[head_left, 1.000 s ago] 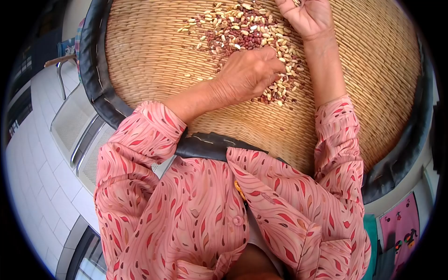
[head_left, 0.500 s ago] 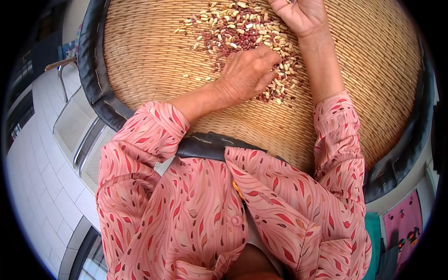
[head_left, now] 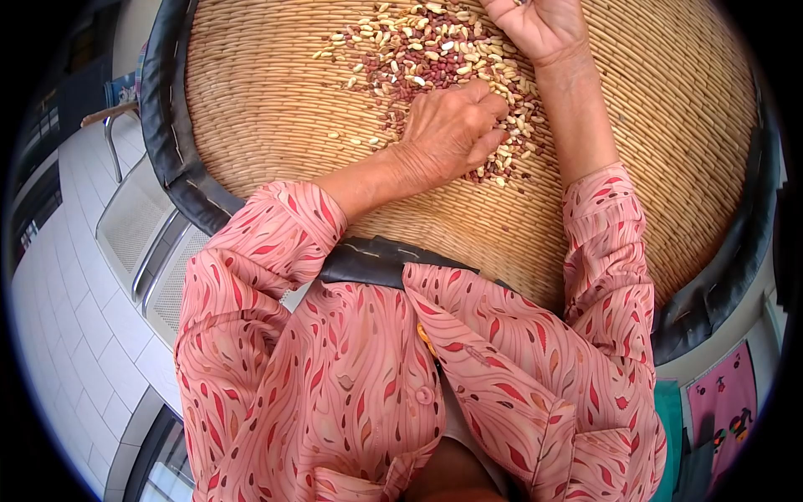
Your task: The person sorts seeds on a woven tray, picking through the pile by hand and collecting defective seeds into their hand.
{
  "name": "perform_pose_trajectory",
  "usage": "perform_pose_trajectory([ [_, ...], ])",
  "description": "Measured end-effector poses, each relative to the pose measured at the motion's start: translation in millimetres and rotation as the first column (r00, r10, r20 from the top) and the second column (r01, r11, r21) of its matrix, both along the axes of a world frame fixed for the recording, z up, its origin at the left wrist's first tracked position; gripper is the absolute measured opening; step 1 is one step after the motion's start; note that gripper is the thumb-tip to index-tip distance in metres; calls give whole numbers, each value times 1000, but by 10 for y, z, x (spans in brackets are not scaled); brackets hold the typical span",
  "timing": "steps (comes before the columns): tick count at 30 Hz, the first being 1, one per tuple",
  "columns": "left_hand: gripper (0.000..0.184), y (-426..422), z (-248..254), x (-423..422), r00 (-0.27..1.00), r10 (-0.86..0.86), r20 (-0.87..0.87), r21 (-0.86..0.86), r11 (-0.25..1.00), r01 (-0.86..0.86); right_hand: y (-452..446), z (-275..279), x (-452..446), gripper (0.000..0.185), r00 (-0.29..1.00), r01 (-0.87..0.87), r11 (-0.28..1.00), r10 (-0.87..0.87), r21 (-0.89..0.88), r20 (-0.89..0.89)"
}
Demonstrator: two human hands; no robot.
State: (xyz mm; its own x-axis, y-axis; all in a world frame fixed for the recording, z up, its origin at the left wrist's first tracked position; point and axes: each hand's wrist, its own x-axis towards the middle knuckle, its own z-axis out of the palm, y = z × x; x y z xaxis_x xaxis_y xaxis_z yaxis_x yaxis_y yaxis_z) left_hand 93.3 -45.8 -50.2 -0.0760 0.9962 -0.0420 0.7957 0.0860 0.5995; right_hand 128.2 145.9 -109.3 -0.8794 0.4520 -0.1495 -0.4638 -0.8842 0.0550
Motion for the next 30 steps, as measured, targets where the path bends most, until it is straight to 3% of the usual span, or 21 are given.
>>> perform_pose_trajectory([
  [8,11,29,22,57,998,45,-49,-54,997,-48,-6,5,-5,31,999,11,1000,-12,15,32],
  [18,7,131,224,-71,981,184,64,31,982,-186,-2,18,34,28,989,25,999,-32,46,147],
  [21,7,341,475,-375,950,308,57,131,941,-313,-69,92,13,28,991,1,999,-5,36,135],
  [22,5,397,498,-465,953,295,70,201,932,-303,-99,92,8,29,982,-24,998,11,66,190],
  [24,4,466,510,-626,958,270,93,337,897,-285,-181,134,-38,30,989,-70,996,62,52,131],
  [27,14,471,546,-761,958,201,205,372,889,-266,-253,171,-62,31,993,-76,997,73,30,97],
  [30,12,302,668,-1052,916,336,218,217,899,-382,-215,172,-23,30,992,-14,1000,13,9,129],
])
